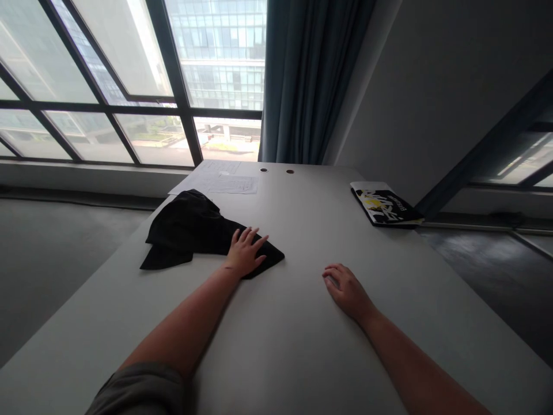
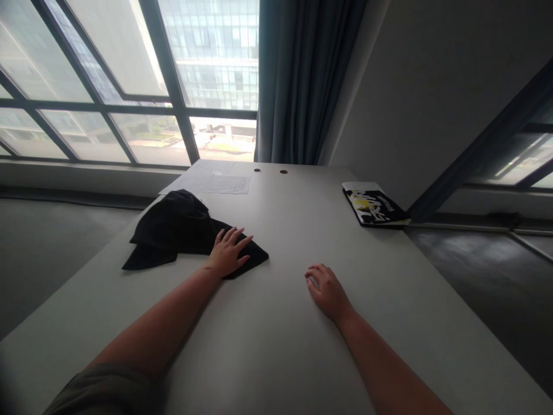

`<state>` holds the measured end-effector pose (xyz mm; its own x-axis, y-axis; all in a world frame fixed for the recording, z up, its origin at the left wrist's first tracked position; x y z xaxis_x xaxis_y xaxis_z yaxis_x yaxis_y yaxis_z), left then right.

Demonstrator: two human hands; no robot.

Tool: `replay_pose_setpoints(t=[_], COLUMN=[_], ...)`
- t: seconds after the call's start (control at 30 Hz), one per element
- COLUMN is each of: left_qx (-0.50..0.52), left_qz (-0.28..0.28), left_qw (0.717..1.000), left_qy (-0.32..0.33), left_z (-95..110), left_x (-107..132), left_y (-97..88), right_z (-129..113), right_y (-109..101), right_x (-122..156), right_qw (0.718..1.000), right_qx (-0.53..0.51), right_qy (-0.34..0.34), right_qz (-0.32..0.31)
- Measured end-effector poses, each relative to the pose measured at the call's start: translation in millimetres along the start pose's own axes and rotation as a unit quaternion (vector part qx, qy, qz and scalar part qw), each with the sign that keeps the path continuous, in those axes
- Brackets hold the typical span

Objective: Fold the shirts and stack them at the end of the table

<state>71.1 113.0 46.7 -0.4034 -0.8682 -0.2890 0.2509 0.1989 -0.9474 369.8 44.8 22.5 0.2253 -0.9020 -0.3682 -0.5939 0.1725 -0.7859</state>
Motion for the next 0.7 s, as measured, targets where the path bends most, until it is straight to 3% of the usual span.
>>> replay_pose_setpoints(t=[0.13,0.2,0.27,0.4,0.53,0.63,0.7], left_qx=[-0.026,-0.017,-0.009,0.022,0.161,0.344,0.412], left_qz=[-0.049,-0.07,-0.074,-0.065,-0.024,0.014,0.042], left_qw=[0.974,0.966,0.97,0.974,0.968,0.922,0.898], left_qy=[-0.221,-0.248,-0.233,-0.218,-0.193,-0.178,-0.146], left_z=[-71,-84,-82,-50,12,51,66], left_x=[11,14,12,10,13,22,27], left_y=[21.6,27.7,27.0,23.2,29.4,37.8,35.6], right_z=[0,1,0,-18,-53,-68,-67], right_y=[-2,-2,-2,5,31,47,53], right_x=[0,0,0,-3,-9,-13,-14], right_qw=[1.0,1.0,1.0,0.998,0.993,0.988,0.984], right_qx=[-0.006,-0.008,-0.01,-0.03,-0.07,-0.106,-0.128], right_qy=[-0.005,-0.009,-0.014,-0.047,-0.089,-0.101,-0.096], right_qz=[0.006,0.009,0.013,0.021,-0.026,-0.056,-0.072])
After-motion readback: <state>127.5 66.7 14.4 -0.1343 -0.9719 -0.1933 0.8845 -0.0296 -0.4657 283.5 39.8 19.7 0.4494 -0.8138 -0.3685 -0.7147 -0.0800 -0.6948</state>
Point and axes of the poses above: each hand's wrist, its own x-axis away from the middle knuckle, its own y-axis out of the palm, z = x × y, the point moved 10 cm from there along -x, towards the middle knuckle, and after that the axes turned 2 degrees about y, right-handed, at the moved point
